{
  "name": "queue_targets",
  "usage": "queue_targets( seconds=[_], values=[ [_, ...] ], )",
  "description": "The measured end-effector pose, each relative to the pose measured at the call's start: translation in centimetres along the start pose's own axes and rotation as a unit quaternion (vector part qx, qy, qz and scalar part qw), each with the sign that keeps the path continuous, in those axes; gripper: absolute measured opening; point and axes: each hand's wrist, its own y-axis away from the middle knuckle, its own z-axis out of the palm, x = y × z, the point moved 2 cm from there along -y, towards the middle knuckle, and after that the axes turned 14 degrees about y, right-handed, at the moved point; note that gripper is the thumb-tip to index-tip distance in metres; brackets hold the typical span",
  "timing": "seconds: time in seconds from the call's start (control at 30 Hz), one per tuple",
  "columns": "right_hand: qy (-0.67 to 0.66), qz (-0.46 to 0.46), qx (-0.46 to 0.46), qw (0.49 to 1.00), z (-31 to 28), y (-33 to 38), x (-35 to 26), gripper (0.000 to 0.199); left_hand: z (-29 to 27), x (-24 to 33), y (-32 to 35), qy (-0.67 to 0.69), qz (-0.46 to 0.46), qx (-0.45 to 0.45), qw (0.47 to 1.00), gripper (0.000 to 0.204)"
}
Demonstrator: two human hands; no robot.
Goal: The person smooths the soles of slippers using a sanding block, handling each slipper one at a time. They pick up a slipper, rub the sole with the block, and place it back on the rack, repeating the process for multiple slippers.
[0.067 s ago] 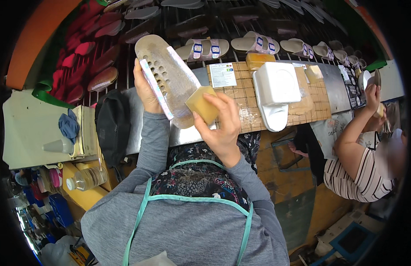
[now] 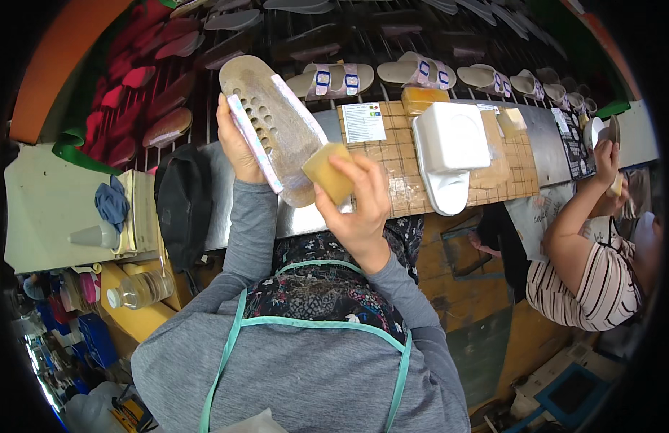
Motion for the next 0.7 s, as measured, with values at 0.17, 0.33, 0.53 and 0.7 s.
queue_targets(
  seconds=[0.17, 0.33, 0.53, 0.7],
  values=[
    [-0.005, -0.029, -0.051, 0.998, -0.3, 1.5, -0.6, 0.047, 0.6, 1.2, -0.6, -0.021, 0.101, 0.005, 0.995, 0.035],
    [-0.042, -0.036, -0.029, 0.998, 0.0, 1.8, -0.3, 0.051, 1.1, 0.4, 0.0, -0.06, 0.142, -0.022, 0.988, 0.032],
    [-0.035, -0.055, -0.048, 0.997, -0.9, 1.2, 0.2, 0.049, 1.0, 0.4, -1.2, -0.029, 0.029, -0.005, 0.999, 0.033],
    [-0.026, -0.034, 0.055, 0.998, -1.1, -2.6, 1.0, 0.05, 1.6, -1.9, 2.1, -0.107, -0.113, -0.091, 0.984, 0.035]
  ],
)
